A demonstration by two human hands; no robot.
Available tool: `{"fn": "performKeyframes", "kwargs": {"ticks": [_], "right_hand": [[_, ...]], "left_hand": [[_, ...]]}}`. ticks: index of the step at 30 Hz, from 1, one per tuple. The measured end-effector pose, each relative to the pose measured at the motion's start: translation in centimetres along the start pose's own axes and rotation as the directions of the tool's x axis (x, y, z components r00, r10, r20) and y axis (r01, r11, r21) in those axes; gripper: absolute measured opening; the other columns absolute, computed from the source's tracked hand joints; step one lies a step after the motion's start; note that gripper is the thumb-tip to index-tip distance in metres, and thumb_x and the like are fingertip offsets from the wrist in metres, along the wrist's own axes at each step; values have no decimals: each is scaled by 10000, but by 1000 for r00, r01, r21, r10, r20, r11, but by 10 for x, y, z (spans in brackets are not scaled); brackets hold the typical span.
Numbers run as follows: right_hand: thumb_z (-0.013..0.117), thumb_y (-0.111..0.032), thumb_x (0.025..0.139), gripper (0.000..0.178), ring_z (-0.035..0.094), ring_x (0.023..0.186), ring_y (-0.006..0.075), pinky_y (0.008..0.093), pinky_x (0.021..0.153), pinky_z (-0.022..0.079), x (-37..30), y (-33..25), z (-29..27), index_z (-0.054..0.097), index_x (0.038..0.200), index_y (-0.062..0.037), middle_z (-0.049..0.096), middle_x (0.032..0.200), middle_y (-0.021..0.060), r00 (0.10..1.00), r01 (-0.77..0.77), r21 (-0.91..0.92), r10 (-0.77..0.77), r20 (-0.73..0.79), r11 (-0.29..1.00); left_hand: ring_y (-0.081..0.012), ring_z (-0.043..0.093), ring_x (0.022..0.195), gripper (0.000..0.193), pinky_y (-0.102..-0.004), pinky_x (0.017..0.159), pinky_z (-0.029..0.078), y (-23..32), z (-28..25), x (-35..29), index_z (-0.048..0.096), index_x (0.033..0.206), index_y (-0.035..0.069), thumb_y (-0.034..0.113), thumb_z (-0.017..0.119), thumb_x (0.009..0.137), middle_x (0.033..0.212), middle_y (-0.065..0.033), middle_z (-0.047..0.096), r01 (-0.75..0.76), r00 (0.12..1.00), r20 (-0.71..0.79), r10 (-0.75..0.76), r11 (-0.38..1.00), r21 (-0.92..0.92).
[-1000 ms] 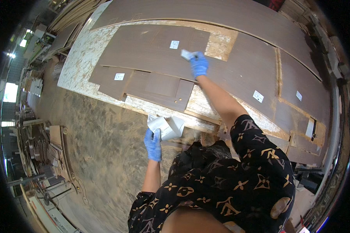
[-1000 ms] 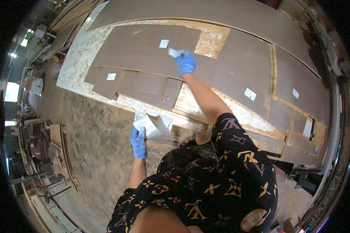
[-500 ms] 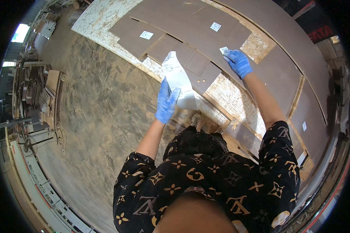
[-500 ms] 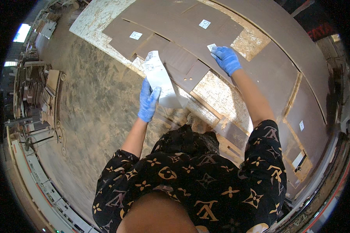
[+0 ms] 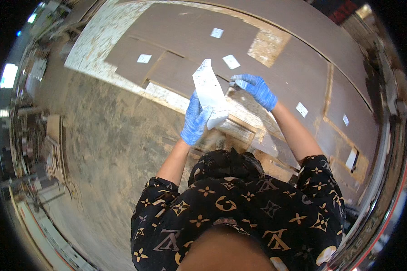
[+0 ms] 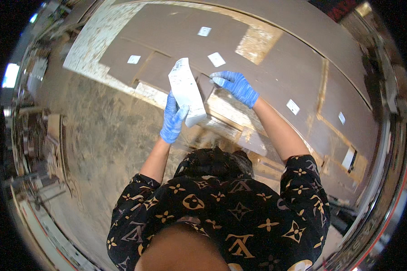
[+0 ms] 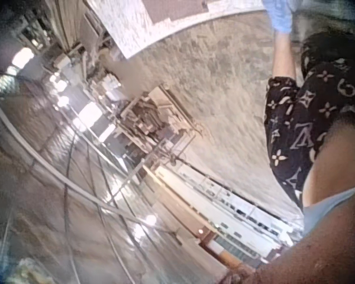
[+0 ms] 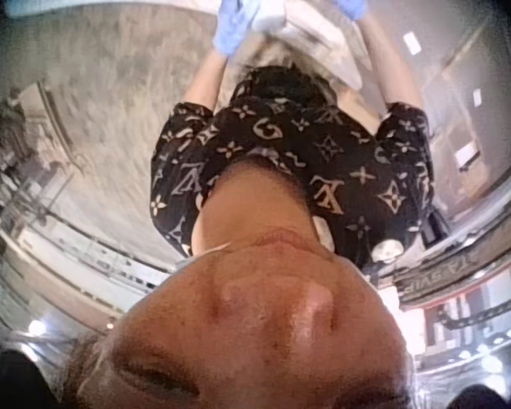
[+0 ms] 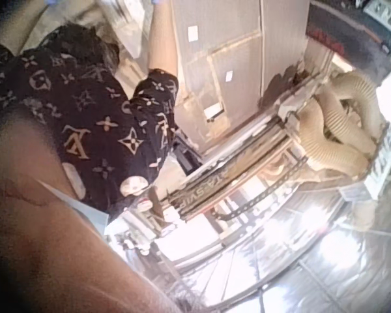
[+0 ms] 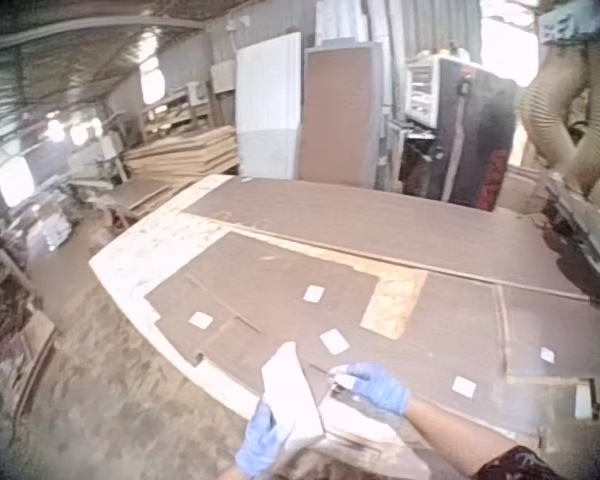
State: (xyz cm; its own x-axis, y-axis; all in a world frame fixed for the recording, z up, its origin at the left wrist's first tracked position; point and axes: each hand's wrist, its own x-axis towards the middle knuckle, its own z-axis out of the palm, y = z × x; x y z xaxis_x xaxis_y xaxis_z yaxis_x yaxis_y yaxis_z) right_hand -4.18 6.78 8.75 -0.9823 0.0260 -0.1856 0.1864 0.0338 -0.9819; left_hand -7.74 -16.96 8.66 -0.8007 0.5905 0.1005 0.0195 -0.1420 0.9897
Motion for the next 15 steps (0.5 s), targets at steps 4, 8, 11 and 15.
{"fn": "performKeyframes", "kwargs": {"ticks": [4, 8, 11, 15], "right_hand": [[597, -227, 840, 375, 549, 1025, 174, 311, 908, 437, -63, -37, 10, 547, 1142, -10, 600, 1086, 104, 977, 143, 300, -85, -198, 943], [617, -154, 819, 409, 524, 1059, 183, 313, 926, 425, -107, -27, 14, 486, 1182, -17, 558, 1129, 104, 922, 187, 294, -64, -381, 937], [615, -86, 807, 428, 524, 1007, 161, 296, 895, 434, -132, -19, 17, 456, 1201, -46, 556, 1062, 67, 865, 223, 319, -36, -501, 921], [608, -55, 803, 378, 541, 917, 136, 271, 839, 451, -157, -13, 14, 506, 1167, -41, 576, 997, 59, 785, 226, 190, -63, -616, 956]], "left_hand": [[-204, 419, 1123, 619, -332, 950, 355, 6, 34, 16, 275, 1329, 36, 272, 543, 824, 1227, -123, 422, 8, 988, 155, -9, 1000, 11], [-207, 421, 1117, 611, -335, 950, 353, 2, 76, 28, 277, 1324, 32, 268, 539, 825, 1220, -131, 422, 15, 970, 242, 13, 993, -113], [-206, 423, 1111, 610, -333, 948, 352, -9, 98, 31, 275, 1327, 33, 268, 536, 829, 1212, -132, 427, -49, 945, 319, 69, 996, -69], [-197, 425, 1104, 618, -331, 938, 357, 0, 131, 26, 285, 1319, 28, 289, 550, 826, 1215, -128, 425, 36, 911, 412, 4, 995, -88]]}}
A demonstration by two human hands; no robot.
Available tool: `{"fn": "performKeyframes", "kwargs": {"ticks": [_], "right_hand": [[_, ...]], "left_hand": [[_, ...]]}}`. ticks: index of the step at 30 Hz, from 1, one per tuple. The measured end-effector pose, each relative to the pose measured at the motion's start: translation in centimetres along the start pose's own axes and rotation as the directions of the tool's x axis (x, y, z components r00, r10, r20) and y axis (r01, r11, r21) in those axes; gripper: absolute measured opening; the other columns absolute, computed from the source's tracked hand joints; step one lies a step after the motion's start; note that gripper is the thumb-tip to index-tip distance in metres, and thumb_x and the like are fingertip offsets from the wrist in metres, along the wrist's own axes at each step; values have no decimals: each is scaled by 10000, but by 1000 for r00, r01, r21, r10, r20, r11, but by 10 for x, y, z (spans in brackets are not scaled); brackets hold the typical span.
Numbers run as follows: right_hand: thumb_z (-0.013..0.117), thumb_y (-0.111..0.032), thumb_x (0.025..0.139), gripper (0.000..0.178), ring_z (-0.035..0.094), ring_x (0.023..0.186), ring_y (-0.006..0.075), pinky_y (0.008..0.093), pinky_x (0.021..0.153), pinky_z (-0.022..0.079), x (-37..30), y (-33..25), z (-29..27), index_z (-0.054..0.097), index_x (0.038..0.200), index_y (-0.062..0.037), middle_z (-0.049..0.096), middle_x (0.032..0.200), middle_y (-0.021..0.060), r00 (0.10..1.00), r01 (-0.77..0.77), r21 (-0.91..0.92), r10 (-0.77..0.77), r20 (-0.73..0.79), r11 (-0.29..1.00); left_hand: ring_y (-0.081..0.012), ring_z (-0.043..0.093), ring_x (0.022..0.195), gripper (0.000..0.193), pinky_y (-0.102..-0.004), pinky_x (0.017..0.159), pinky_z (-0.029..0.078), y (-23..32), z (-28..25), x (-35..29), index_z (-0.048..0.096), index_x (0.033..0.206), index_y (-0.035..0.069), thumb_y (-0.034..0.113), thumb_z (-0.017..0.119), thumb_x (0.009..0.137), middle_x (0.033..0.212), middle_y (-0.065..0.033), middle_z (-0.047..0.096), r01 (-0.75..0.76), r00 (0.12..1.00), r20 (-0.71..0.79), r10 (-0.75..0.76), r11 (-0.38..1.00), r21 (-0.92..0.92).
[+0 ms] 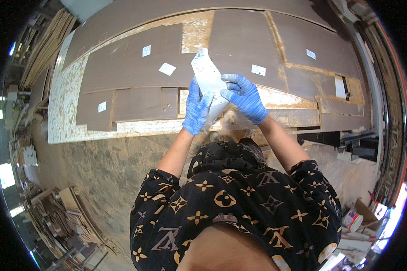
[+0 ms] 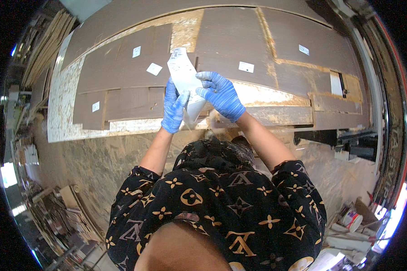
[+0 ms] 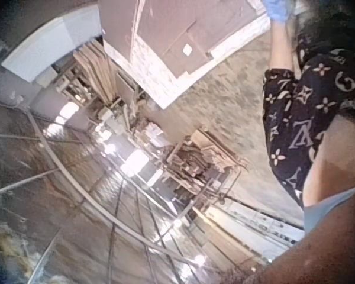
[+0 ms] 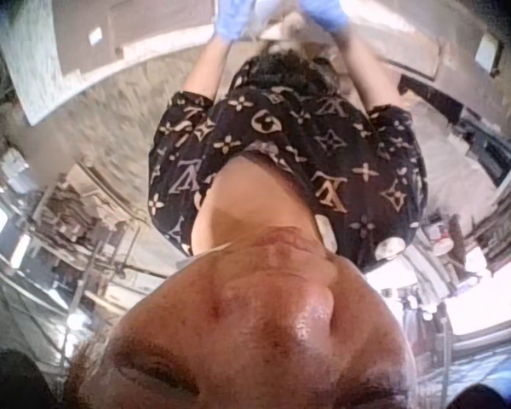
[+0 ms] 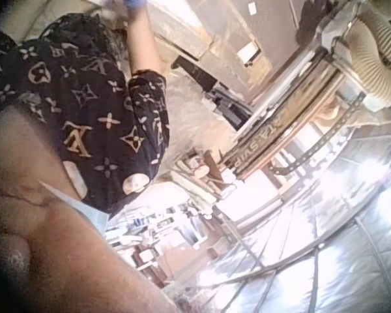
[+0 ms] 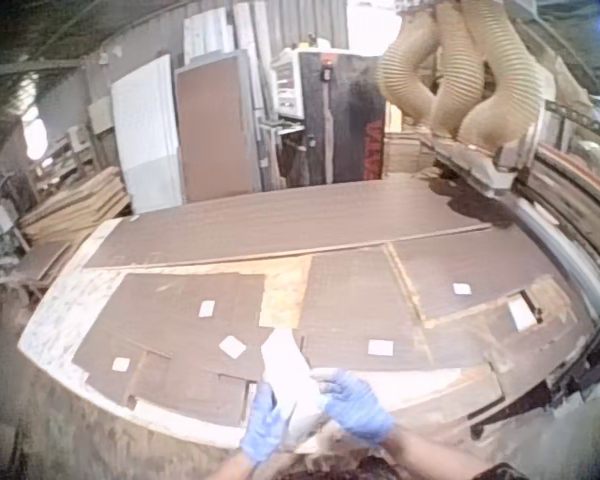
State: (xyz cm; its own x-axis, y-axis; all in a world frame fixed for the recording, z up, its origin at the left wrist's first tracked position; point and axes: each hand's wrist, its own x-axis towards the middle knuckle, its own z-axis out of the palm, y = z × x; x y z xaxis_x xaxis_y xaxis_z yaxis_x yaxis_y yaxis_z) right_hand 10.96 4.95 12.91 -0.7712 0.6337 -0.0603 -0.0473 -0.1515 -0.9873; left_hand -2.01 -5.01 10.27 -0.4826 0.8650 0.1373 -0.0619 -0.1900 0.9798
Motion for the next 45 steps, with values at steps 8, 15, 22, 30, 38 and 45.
{"fn": "performKeyframes", "kwargs": {"ticks": [8, 15, 22, 30, 38, 45], "right_hand": [[564, -84, 806, 292, 610, 765, 120, 273, 691, 507, -32, -2, -50, 593, 1093, -44, 650, 887, 95, 984, 102, -430, -155, -89, 897], [589, -97, 790, 310, 612, 822, 159, 286, 729, 502, -56, -13, -97, 593, 1098, -63, 641, 899, 111, 973, 115, -530, -202, -109, 840], [625, -78, 795, 410, 558, 946, 146, 270, 825, 469, -52, -31, -146, 514, 1187, -27, 579, 1080, 83, 962, 137, 29, -126, -241, 990], [621, -39, 791, 251, 582, 890, 132, 259, 801, 484, -83, -11, -202, 615, 1039, 0, 633, 995, 82, 926, 112, 99, -68, -372, 989], [616, -84, 804, 128, 582, 764, 111, 261, 696, 492, -130, 16, -232, 628, 903, -4, 641, 843, 61, 811, 105, -133, -162, -562, 986], [517, -159, 874, 136, 496, 710, 109, 267, 639, 453, -162, 61, -353, 555, 895, -31, 546, 774, 21, 497, 97, 20, -31, -867, 995]], "left_hand": [[-118, 509, 924, 474, -269, 777, 438, -7, 56, 15, 434, 1216, 47, 295, 571, 835, 1049, -58, 542, 130, 992, 14, -129, 984, -119], [-135, 509, 979, 434, -275, 841, 425, -14, 112, 25, 448, 1215, 48, 233, 572, 842, 1079, -49, 538, 170, 985, 58, -161, 958, -230], [-151, 482, 1046, 513, -290, 902, 389, -11, 157, 26, 411, 1261, 33, 244, 587, 828, 1149, -69, 519, 192, 965, 199, -172, 978, -84], [-218, 532, 1003, 543, -324, 853, 428, -27, 203, 26, 426, 1238, 12, 318, 585, 818, 1099, -146, 562, 23, 900, 406, -158, 948, 318], [-206, 566, 923, 441, -314, 805, 442, -48, 235, 10, 483, 1171, -17, 217, 581, 811, 1024, -144, 602, 99, 795, 531, -295, 925, 366], [-178, 557, 902, 404, -295, 809, 439, -66, 225, -13, 503, 1158, -14, 208, 586, 831, 1010, -125, 610, 127, 715, 494, -495, 787, 604]]}}
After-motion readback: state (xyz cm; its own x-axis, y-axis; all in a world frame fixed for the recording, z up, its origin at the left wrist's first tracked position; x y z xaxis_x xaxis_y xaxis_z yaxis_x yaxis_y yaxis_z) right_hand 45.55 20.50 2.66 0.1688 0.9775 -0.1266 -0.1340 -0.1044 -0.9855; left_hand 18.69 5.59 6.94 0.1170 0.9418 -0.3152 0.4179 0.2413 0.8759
